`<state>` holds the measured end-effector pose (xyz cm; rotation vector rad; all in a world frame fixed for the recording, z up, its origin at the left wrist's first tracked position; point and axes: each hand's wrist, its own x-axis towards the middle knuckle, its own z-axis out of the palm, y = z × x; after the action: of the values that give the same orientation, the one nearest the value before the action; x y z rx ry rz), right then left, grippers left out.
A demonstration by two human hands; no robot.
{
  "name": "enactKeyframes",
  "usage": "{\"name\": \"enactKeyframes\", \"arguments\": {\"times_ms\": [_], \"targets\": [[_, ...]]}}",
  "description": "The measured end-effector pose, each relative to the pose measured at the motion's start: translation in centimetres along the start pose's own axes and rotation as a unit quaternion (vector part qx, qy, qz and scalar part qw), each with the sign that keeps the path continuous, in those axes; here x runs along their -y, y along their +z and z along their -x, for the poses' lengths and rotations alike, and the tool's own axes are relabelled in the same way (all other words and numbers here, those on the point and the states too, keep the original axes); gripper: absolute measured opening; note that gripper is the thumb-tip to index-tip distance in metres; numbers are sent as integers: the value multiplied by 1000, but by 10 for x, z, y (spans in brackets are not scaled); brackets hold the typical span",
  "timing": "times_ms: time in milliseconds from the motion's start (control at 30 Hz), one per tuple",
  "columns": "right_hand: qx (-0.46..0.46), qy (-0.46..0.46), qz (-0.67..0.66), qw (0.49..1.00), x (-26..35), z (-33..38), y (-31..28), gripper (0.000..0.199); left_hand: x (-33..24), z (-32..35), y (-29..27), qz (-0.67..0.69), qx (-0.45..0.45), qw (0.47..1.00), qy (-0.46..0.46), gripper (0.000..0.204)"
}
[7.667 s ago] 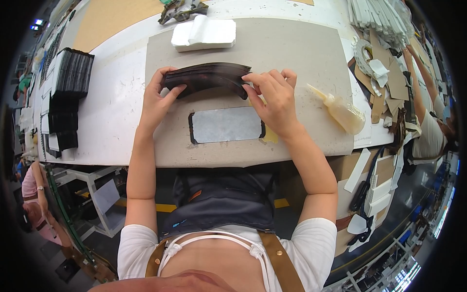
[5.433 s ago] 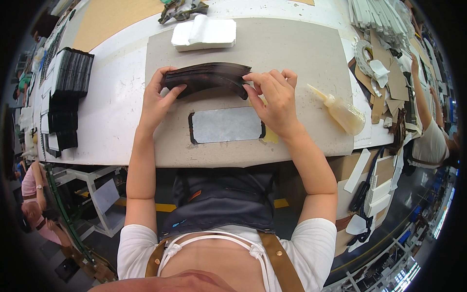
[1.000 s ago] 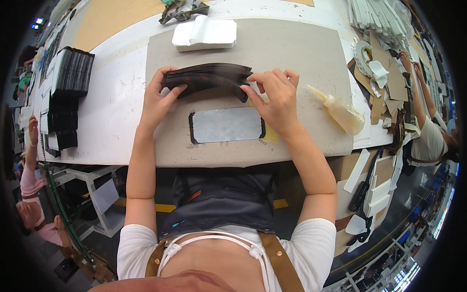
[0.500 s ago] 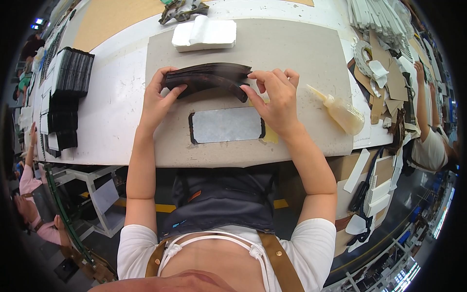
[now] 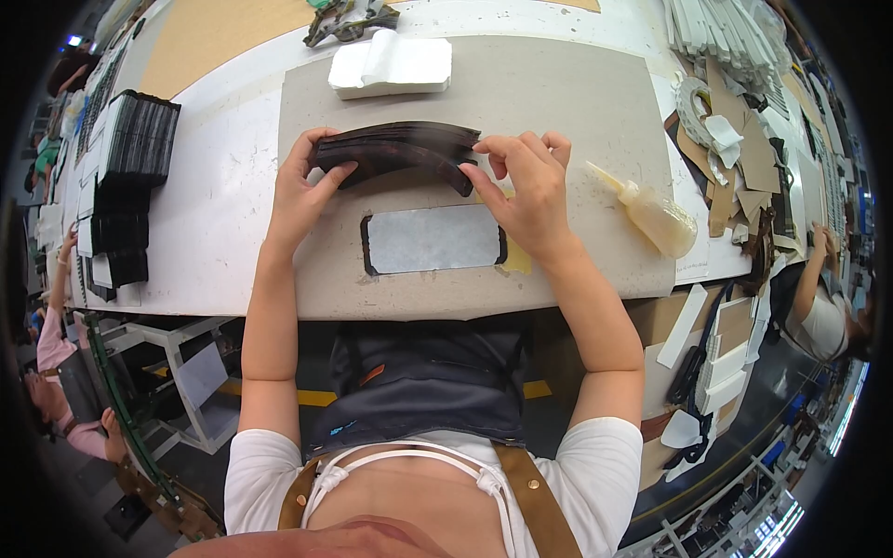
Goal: Applying adhesive to leather wallet panels and attaching lining components in a factory setting.
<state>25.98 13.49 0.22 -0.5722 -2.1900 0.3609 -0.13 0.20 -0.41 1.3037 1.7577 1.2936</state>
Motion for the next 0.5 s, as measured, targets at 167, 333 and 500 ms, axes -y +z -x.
{"name": "enactKeyframes", "arguments": {"times_ms": [167, 333, 500], "targets": [[2, -5, -2, 1000, 1, -1, 0, 26, 1, -1, 2, 0, -31, 999, 27, 34], [4, -4, 1, 1000, 0, -1, 0, 25, 0, 0, 0, 1, 0, 1000, -2, 36], [5, -4, 6, 1000, 1, -1, 0, 26, -2, 0, 0, -3, -3, 1000, -4, 36]]}}
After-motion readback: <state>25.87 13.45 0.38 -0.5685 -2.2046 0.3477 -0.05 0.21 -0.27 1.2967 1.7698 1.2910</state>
